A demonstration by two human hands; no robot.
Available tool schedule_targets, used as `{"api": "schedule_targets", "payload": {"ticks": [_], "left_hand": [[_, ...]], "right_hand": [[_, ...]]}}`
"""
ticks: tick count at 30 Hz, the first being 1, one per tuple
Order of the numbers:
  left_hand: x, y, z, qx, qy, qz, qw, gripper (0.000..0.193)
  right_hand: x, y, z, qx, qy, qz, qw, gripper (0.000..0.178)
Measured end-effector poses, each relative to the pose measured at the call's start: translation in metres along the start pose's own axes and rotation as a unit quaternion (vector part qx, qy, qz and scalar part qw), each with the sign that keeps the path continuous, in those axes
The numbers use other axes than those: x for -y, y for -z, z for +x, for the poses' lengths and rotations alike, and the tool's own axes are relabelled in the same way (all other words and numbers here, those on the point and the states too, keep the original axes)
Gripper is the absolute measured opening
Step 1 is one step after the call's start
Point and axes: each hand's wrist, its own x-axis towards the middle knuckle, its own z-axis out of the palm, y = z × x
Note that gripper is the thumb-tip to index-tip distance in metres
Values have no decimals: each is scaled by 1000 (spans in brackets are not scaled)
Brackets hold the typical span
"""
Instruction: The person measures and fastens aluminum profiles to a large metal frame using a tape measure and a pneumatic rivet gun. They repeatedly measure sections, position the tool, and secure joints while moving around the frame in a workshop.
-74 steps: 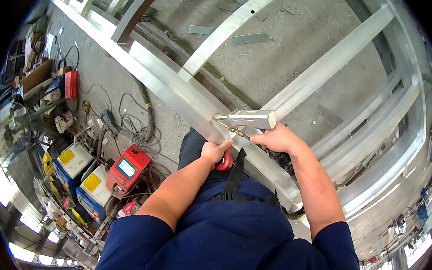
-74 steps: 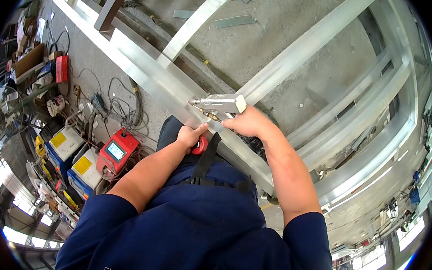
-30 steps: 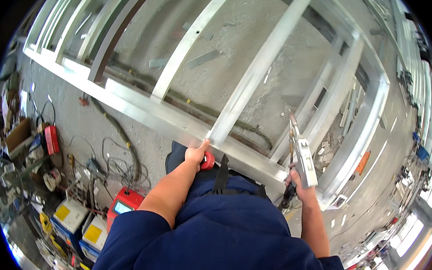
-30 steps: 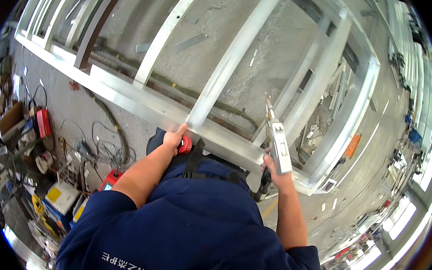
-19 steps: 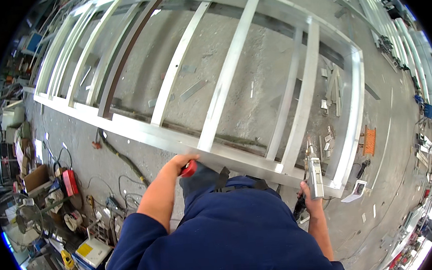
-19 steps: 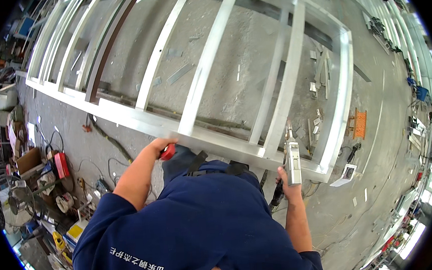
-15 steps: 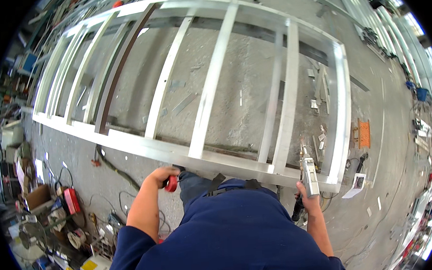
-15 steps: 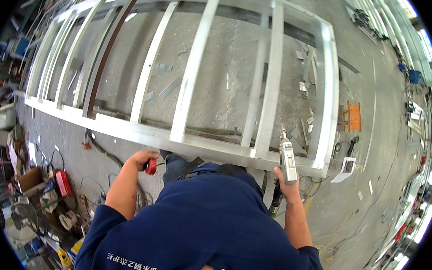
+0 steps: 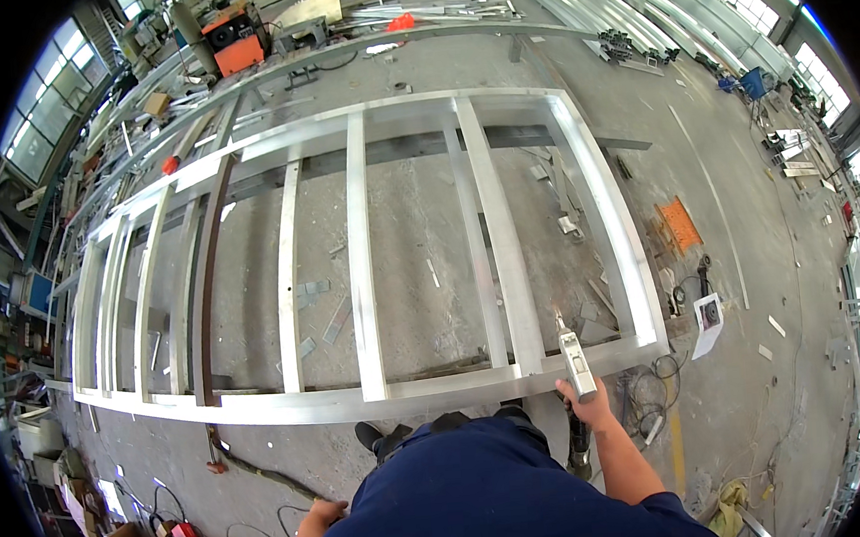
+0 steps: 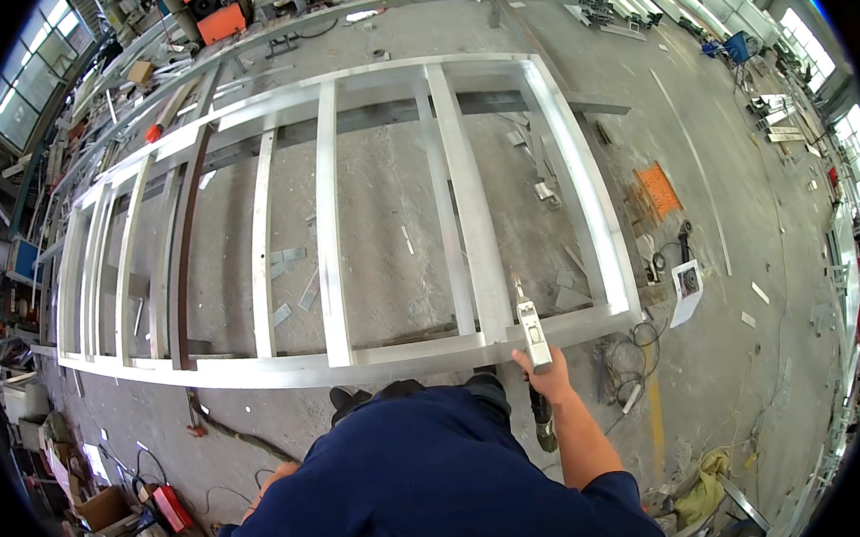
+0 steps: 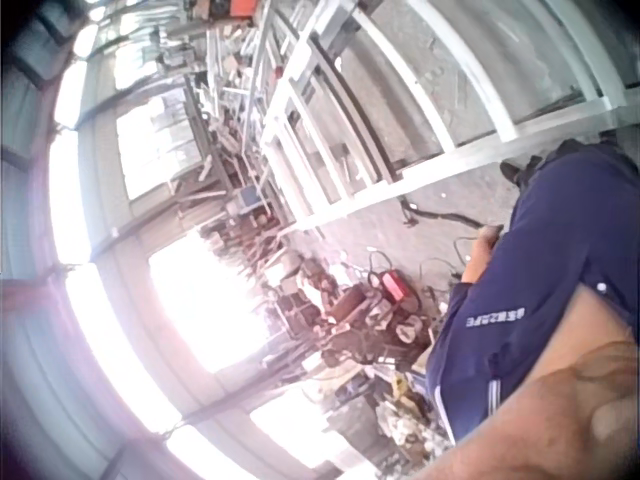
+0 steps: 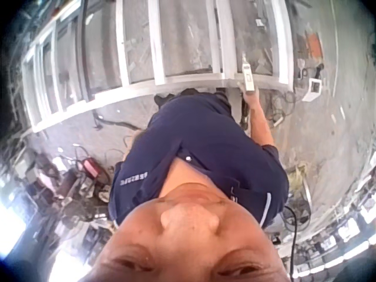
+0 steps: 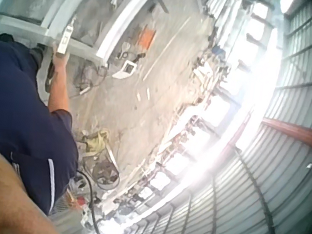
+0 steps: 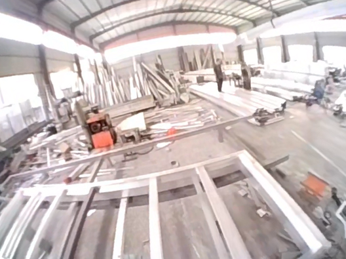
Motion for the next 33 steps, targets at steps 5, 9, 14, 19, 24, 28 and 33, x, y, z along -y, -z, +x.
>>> {"api": "schedule_targets", "payload": {"ticks": [5, 9, 14, 19, 24, 28, 33], "left_hand": [[-8, 19, -36, -81, 15, -84, 993, 46], [3, 13, -17, -32, 1, -188, 982, 41], [-43, -7, -39, -8, -21, -194, 981, 45], [-54, -26, -51, -11, -39, -72, 997, 47], [10, -46, -20, 25, 13, -15, 999, 48], [33, -24, -15, -23, -15, 34, 999, 46], [47, 20, 25, -1, 7, -75, 997, 47]], "right_hand": [[-11, -12, -2, 3, -13, 49, 999, 35], [-19, -18, 6, 25, -18, 79, 996, 32], [-27, -8, 19, 32, -12, 65, 997, 32], [-26, -1, 28, 31, 35, 48, 998, 36], [-22, -21, 30, 65, 34, 50, 996, 36], [0, -40, 19, 67, 39, 45, 996, 33], [25, -87, -5, 59, 33, 9, 998, 32]]}}
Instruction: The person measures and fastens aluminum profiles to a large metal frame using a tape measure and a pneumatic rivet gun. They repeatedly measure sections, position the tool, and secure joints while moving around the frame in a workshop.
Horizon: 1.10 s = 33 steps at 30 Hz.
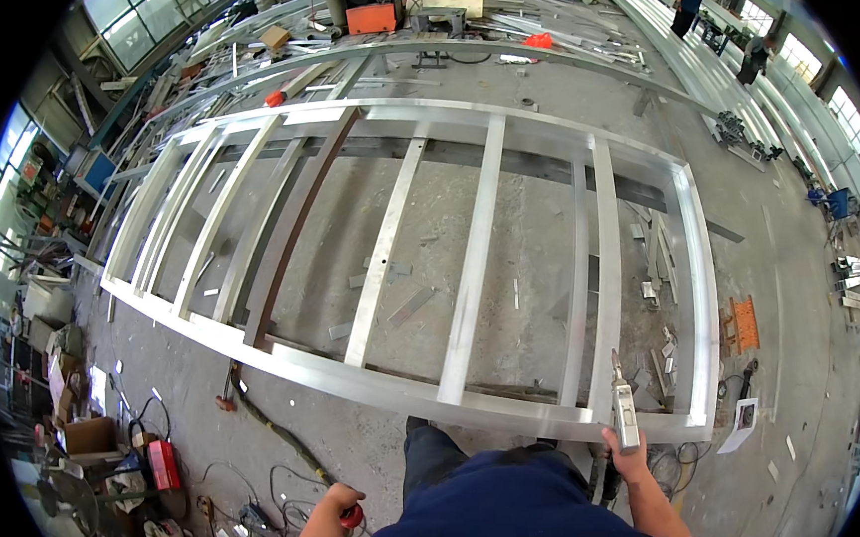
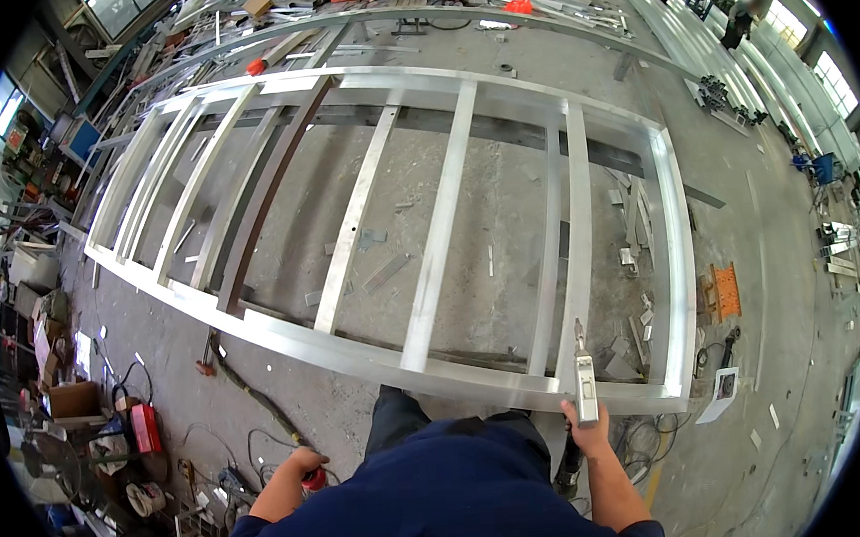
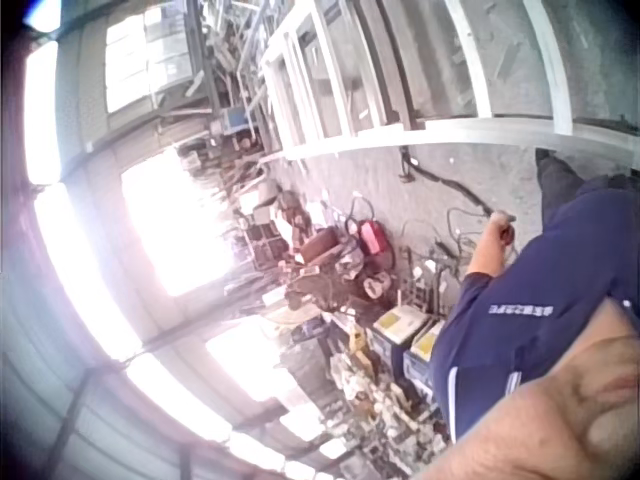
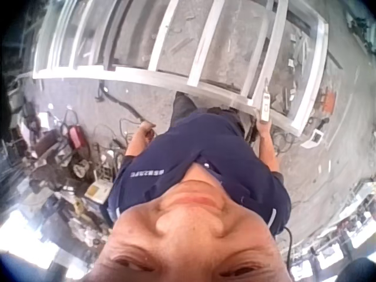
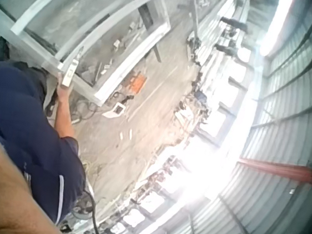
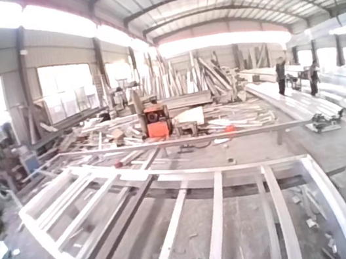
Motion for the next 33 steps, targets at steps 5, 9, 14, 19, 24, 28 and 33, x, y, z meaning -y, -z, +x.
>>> {"api": "schedule_targets", "payload": {"ticks": [5, 9, 14, 19, 24, 28, 33], "left_hand": [[18, 40, 55, 87, -15, 71, 994, 51], [10, 89, 83, 86, -87, 193, 974, 59], [8, 126, 87, -14, -150, 5, 989, 45], [50, 113, 58, -45, -151, 30, 987, 41], [129, 66, 18, -46, -100, 117, 987, 45], [163, 39, -30, -15, -57, 140, 988, 56], [167, 39, -37, -12, -109, 199, 974, 59]], "right_hand": [[57, -66, -69, -46, 86, -96, 991, 29], [93, -101, -129, -40, 75, -121, 989, 25], [57, -107, -165, -24, 36, -173, 984, 34], [51, -113, -204, -52, 65, -48, 995, 30], [19, -93, -260, -102, 91, 10, 991, 26], [-26, -63, -316, -175, 112, 39, 977, 18], [-20, -13, -383, -280, 160, 171, 931, 23]]}}
